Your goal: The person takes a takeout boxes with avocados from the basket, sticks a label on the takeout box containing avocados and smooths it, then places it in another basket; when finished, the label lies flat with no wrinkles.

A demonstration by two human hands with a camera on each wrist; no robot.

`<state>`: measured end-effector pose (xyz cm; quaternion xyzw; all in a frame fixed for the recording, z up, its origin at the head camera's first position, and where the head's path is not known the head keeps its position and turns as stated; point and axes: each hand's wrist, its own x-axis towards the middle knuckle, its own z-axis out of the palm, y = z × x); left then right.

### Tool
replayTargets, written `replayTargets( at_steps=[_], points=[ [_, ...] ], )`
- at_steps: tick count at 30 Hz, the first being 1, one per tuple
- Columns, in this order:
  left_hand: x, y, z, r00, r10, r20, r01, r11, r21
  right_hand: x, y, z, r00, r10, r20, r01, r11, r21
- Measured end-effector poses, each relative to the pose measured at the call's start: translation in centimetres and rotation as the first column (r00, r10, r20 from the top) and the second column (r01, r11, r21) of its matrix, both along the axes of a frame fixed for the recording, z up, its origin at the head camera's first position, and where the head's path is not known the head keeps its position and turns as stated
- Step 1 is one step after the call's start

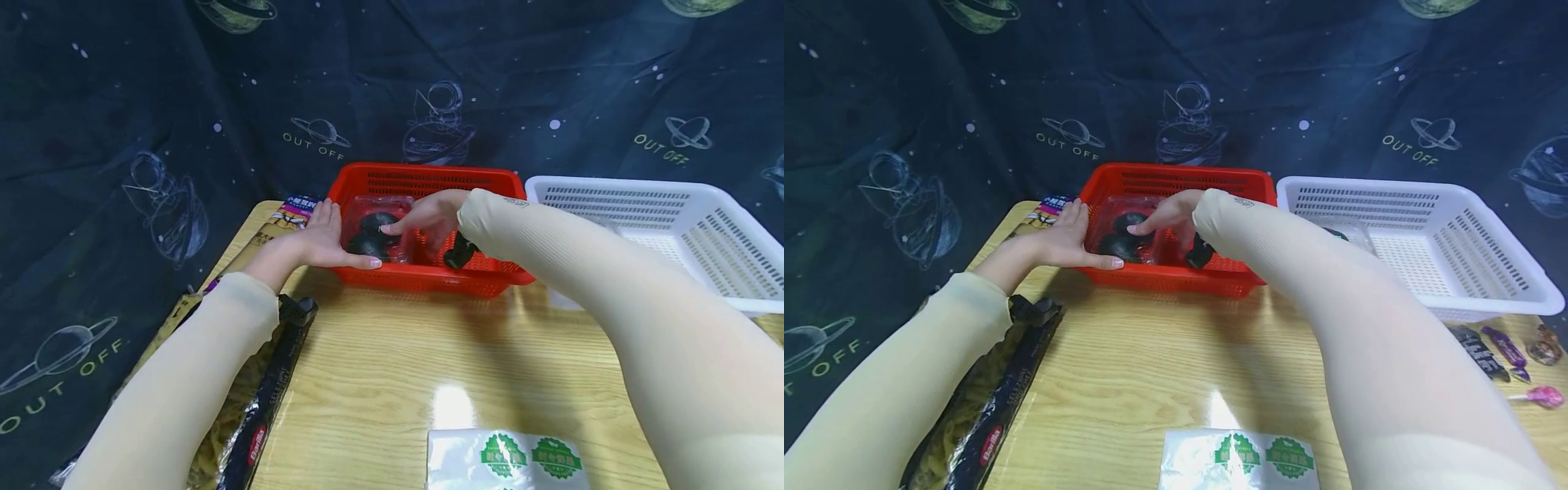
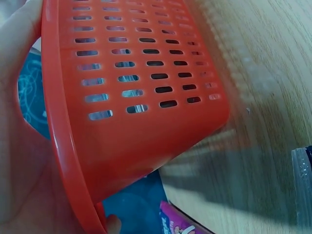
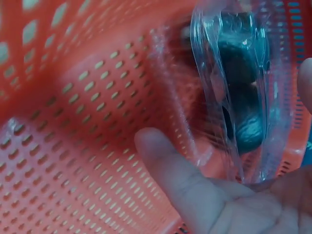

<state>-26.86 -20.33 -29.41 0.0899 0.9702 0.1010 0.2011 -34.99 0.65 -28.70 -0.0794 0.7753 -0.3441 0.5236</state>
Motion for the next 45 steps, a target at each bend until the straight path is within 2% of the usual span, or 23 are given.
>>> replayTargets(
  at_steps=[4, 8, 13, 17, 22, 38, 41, 45],
  points=[
    [0.0, -0.1, 0.2, 1.0, -0.003, -0.003, 0.003, 1.0, 0.0, 0.7, 0.0, 0.7, 0.997, 0.019, -0.074, -0.021, 0.999, -0.032],
    [-0.2, 0.0, 0.3, 1.0, -0.003, -0.001, 0.003, 1.0, 0.009, 1.5, -0.4, 1.3, 0.993, -0.03, -0.117, 0.022, 0.997, -0.071],
    [-0.2, 0.1, 0.4, 1.0, 0.01, 0.012, -0.01, 1.0, 0.022, 2.0, -1.1, 1.8, 0.972, -0.122, -0.2, 0.105, 0.99, -0.092],
    [-0.2, 0.2, 0.4, 1.0, 0.008, 0.019, -0.009, 1.0, 0.018, 2.2, -1.3, 2.0, 0.958, -0.188, -0.218, 0.169, 0.98, -0.102],
    [-0.2, 0.4, 0.4, 1.0, 0.006, 0.018, -0.006, 1.0, 0.013, 2.3, -1.1, 2.1, 0.949, -0.233, -0.211, 0.212, 0.97, -0.117],
    [-0.1, 0.6, 0.4, 1.0, 0.005, 0.011, -0.005, 1.0, 0.002, 3.0, -0.1, 2.1, 0.929, -0.217, -0.299, 0.185, 0.974, -0.132],
    [-0.1, 0.5, 0.3, 1.0, 0.008, 0.013, -0.008, 1.0, 0.001, 3.2, 0.5, 2.5, 0.923, -0.235, -0.306, 0.196, 0.969, -0.152],
    [0.0, 0.1, 0.2, 1.0, 0.01, 0.02, -0.01, 1.0, 0.004, 3.6, 1.8, 3.9, 0.913, -0.266, -0.309, 0.208, 0.955, -0.21]
  ],
)
